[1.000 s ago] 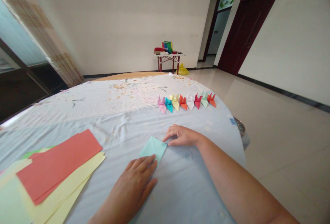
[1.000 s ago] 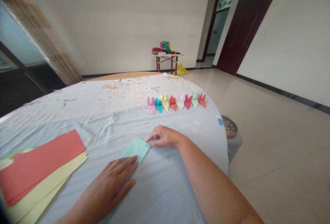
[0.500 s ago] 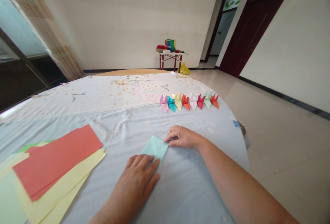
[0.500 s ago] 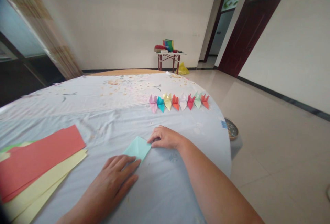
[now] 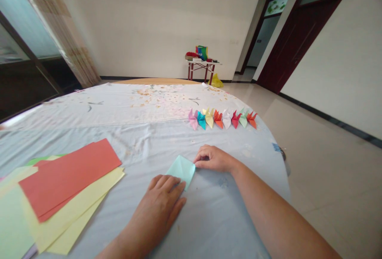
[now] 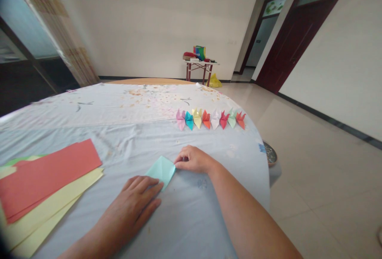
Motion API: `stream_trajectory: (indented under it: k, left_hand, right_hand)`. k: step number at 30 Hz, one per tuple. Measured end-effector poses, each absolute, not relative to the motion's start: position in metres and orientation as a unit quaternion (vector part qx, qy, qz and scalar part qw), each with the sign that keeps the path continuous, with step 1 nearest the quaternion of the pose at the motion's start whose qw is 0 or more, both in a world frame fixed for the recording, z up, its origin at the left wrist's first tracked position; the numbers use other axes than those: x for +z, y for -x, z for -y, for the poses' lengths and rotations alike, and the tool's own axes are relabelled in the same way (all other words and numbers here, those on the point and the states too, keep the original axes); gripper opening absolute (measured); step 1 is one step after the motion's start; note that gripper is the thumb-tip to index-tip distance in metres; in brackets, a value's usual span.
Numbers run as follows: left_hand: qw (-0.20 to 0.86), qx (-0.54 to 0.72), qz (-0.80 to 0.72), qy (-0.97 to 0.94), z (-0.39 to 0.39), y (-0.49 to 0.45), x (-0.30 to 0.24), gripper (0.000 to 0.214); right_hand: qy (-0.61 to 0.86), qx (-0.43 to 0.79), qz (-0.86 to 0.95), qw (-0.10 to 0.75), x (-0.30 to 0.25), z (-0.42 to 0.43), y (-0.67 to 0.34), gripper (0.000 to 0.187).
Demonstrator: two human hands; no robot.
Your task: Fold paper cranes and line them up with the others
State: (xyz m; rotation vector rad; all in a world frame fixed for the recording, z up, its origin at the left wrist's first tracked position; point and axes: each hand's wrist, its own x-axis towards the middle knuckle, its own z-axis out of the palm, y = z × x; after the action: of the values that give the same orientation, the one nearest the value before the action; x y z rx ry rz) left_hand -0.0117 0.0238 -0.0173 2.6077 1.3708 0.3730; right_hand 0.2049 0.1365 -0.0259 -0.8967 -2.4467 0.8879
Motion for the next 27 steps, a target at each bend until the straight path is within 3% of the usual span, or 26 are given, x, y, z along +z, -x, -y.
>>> stream_trajectory:
  k: [12, 21, 27]
  left_hand:
    - [0.098, 0.115, -0.47, -0.87, -0.022, 0.01, -0.015, 0.023]
    - [0.098, 0.113, -0.475, -0.867, -0.023, 0.008, -0.015, 0.024]
    - [0.085, 0.098, -0.479, -0.868, -0.021, 0.007, -0.016, 0.023]
  right_hand:
    - [0.332, 0.287, 0.874, 0.208, -0.027, -0.137, -0.2, 0.004]
    - [0.319, 0.279, 0.869, 0.256, -0.029, -0.13, -0.181, 0.005]
    - [0.368, 0.242, 0.868, 0.228, -0.035, -0.128, -0.166, 0.008]
